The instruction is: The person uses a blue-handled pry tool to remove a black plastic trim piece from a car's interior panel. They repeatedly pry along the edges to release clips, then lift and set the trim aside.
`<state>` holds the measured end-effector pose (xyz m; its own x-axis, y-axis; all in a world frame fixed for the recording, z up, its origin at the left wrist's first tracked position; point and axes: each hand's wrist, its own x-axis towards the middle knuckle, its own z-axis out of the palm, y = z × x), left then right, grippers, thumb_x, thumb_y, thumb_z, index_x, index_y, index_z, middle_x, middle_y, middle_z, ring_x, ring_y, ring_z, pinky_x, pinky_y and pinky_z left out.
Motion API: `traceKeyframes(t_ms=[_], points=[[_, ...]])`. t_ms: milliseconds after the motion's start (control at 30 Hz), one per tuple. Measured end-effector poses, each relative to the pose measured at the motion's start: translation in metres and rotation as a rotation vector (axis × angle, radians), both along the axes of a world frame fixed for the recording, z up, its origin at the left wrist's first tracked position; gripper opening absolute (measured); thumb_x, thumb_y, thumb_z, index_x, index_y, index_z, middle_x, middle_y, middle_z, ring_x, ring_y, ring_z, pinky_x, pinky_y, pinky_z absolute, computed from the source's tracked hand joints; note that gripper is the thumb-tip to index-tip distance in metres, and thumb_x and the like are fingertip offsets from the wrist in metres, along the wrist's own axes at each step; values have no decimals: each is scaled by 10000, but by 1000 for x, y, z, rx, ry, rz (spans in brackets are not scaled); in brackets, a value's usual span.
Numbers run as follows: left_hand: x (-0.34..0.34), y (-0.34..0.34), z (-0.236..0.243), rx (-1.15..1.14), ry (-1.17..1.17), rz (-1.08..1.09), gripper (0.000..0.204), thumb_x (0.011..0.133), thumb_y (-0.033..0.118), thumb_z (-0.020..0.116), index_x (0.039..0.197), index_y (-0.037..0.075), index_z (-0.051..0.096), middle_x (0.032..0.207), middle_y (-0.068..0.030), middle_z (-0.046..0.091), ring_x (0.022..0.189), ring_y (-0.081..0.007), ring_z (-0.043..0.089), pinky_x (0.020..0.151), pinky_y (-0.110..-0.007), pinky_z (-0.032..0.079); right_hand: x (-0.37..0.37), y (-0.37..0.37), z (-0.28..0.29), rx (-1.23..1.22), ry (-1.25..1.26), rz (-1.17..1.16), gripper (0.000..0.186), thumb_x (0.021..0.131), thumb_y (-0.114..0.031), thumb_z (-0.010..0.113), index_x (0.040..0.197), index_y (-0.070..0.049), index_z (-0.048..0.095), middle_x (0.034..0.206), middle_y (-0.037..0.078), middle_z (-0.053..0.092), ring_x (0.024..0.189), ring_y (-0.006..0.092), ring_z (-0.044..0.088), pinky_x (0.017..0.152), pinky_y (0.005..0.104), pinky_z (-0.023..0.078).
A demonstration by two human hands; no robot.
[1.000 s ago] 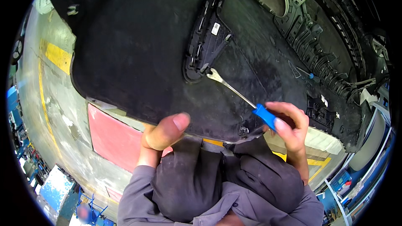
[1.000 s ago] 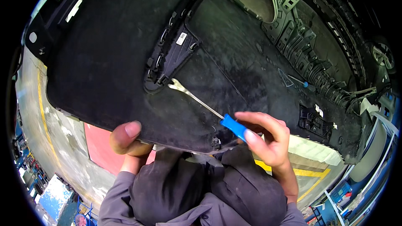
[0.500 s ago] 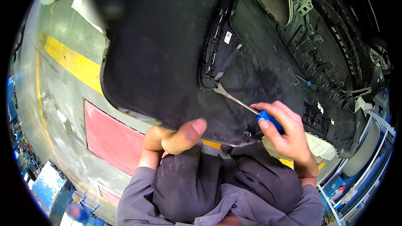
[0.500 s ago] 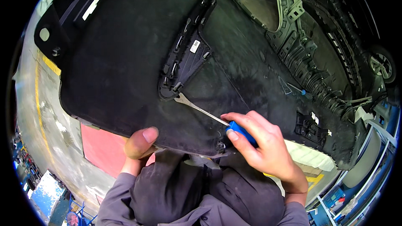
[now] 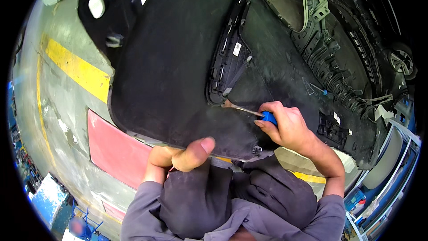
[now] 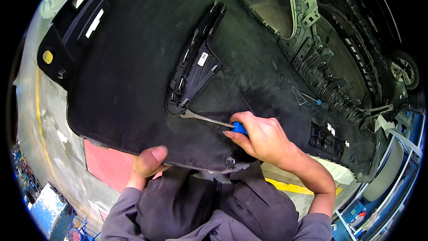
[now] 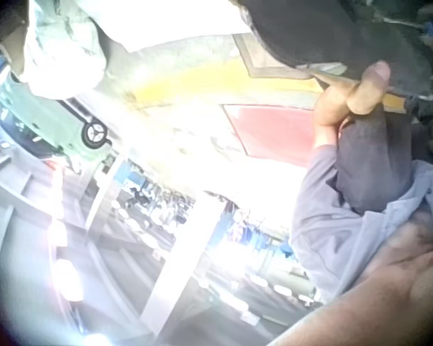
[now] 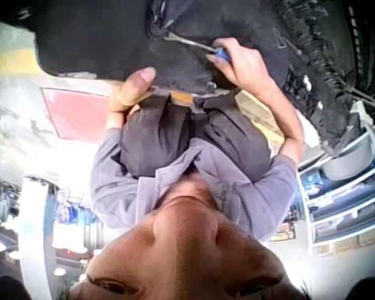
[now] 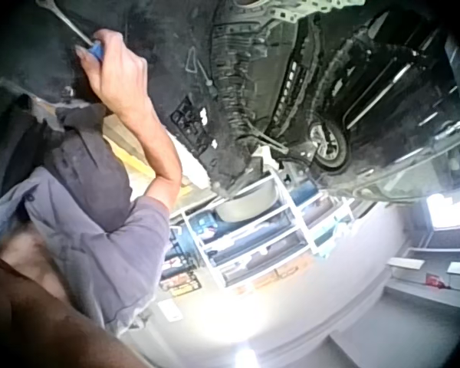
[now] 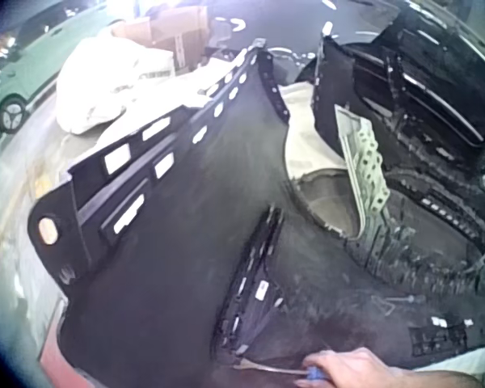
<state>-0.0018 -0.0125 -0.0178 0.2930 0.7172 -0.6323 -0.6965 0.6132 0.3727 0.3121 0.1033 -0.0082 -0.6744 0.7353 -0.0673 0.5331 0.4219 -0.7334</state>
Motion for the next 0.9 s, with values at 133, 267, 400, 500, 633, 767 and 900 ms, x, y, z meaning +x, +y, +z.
traceKeyframes(t_ms=[133,267,400,500,633,767,900], points=[[0,-4,4,-22,5,22,614,910,263,678,1429,-53,587,1438,-162,618,1374,-296,552,1183,-458,434,-6,-6,3,-143,11,-48,322,1007,-257,821,1127,-27,630,806,148,700,668,360,724,579,430,561],[3,-10,0,-35,-12,40,641,923,271,652,1464,-63,566,1483,-178,604,1417,-315,542,1217,-471,419,-3,-3,1,-239,45,-17,307,1029,-271,802,1110,-25,635,748,148,682,634,370,708,564,425,545],[6,-18,-6,-49,-26,67,668,937,279,627,1499,-73,545,1527,-194,589,1459,-334,531,1250,-484,405,2,-2,-4,-326,97,-32,306,1062,-300,762,1089,-20,643,732,139,664,617,357,684,565,411,527],[-2,-26,-14,-90,-10,80,688,947,285,608,1525,-80,529,1560,-206,578,1490,-349,523,1275,-493,394,2,0,6,-569,144,-31,340,1106,-343,697,1066,-10,643,719,139,645,615,334,663,581,403,509],[-8,-30,-30,-102,312,61,672,924,265,588,1510,-60,539,1523,-208,602,1419,-334,570,1241,-488,428,0,6,9,-974,188,-35,391,1141,-382,626,1023,-10,642,718,150,641,619,338,648,598,407,495],[24,5,-28,161,637,351,691,879,226,603,1520,-8,494,1447,-195,620,1349,-321,603,1160,-484,496,-6,34,6,-348,-57,55,402,1078,-418,706,974,-33,652,762,173,695,682,399,701,604,473,526],[-7,-25,-107,751,739,268,691,847,110,655,1515,0,511,1509,-181,579,1327,-310,601,1163,-468,459,-6,40,-6,-357,-127,96,441,1069,-456,704,955,-34,647,775,172,702,717,402,713,617,483,538]])
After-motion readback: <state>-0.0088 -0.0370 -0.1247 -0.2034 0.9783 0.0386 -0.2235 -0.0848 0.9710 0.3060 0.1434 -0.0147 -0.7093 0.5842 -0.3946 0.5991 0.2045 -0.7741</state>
